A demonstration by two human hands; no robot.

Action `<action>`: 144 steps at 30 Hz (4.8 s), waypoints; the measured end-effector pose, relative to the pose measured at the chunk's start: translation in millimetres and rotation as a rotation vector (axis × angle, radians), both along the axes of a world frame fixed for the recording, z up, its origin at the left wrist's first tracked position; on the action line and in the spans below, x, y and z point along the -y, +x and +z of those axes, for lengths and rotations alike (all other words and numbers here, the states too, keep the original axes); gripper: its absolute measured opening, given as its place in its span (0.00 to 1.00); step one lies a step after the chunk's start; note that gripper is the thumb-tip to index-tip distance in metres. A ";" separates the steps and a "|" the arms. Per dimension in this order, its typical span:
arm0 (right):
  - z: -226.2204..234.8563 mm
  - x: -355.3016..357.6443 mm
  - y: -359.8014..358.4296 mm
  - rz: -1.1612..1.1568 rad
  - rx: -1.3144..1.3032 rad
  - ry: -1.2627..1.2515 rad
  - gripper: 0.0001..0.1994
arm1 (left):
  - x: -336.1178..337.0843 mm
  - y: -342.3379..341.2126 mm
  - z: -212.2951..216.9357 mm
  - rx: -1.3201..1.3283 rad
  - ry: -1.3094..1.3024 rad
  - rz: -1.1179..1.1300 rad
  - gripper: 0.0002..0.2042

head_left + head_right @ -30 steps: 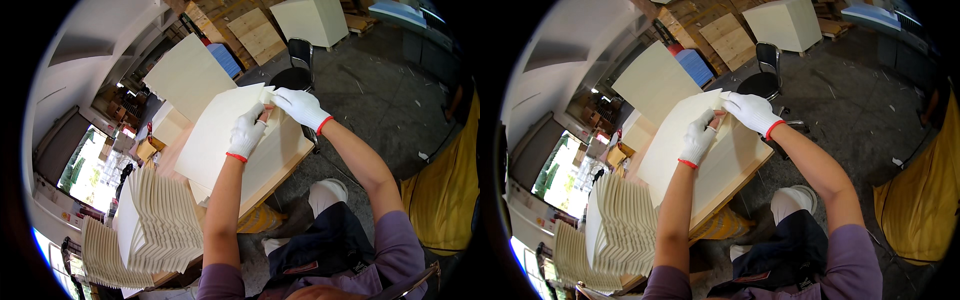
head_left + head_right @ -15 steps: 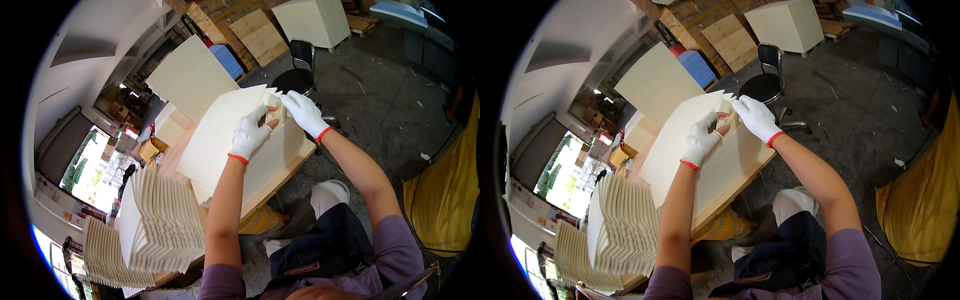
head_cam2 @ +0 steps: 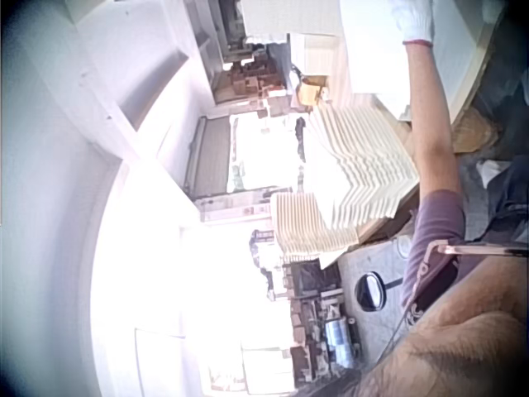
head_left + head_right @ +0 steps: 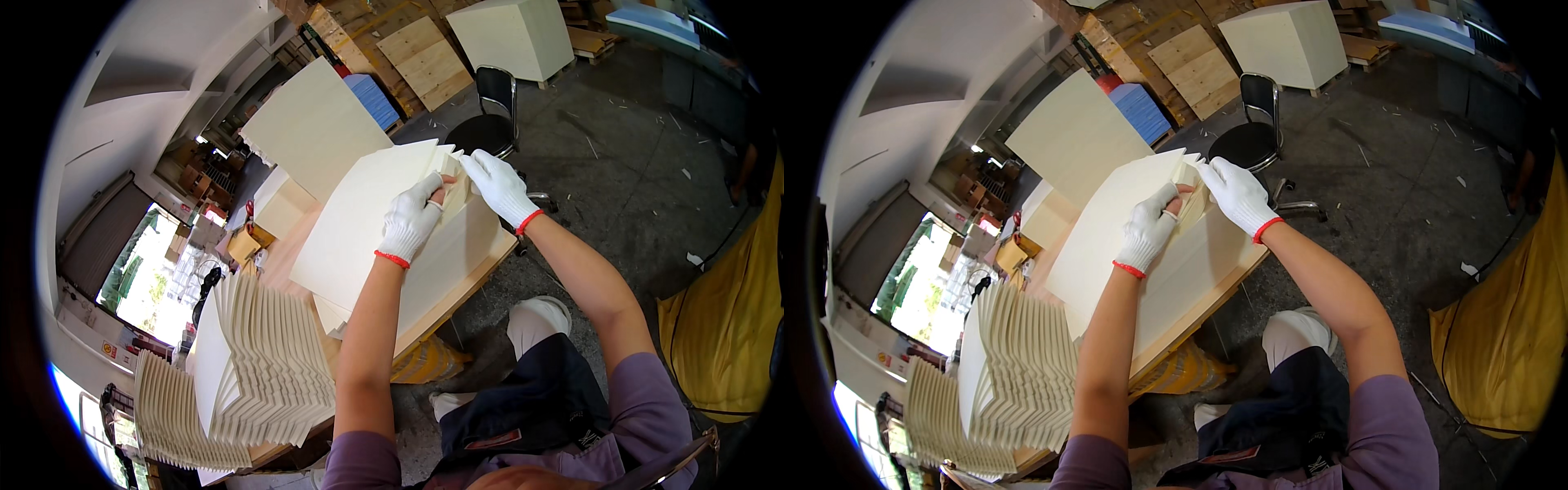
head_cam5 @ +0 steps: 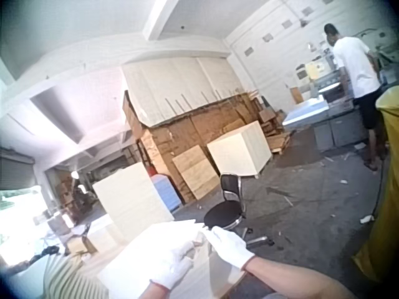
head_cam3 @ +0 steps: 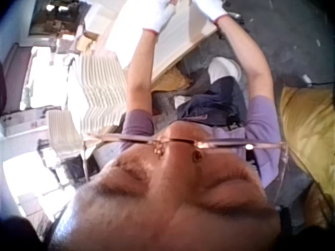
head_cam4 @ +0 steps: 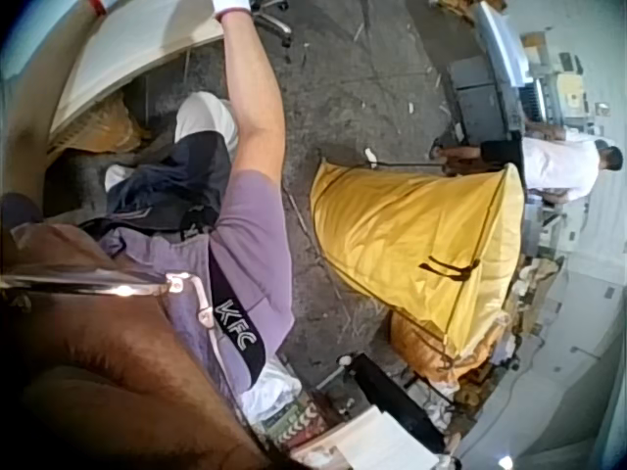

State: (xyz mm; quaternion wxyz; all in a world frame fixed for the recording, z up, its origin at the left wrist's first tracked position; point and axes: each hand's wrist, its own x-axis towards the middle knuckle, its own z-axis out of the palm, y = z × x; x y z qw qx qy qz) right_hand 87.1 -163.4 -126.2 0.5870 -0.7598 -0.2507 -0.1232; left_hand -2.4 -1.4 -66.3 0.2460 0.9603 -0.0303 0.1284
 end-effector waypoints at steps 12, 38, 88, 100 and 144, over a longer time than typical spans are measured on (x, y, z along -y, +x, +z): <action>-1.0 0.0 -1.2 0.019 -0.020 0.030 0.25 | -1.1 2.0 -4.3 0.024 0.075 -0.027 0.17; 16.9 -42.6 -38.8 0.634 -0.826 0.597 0.19 | -20.4 -177.0 -105.0 0.137 -1.434 0.124 0.20; 114.7 -332.3 -309.0 1.305 -0.969 0.217 0.26 | -220.9 -395.3 57.0 1.209 -1.409 0.884 0.08; 44.0 -175.4 -254.4 1.716 -1.015 -0.070 0.19 | -101.8 -448.6 14.2 1.253 -1.540 0.300 0.17; -82.4 50.6 -65.8 0.351 -0.644 0.600 0.11 | 15.6 -143.5 -6.7 0.614 0.107 -0.042 0.10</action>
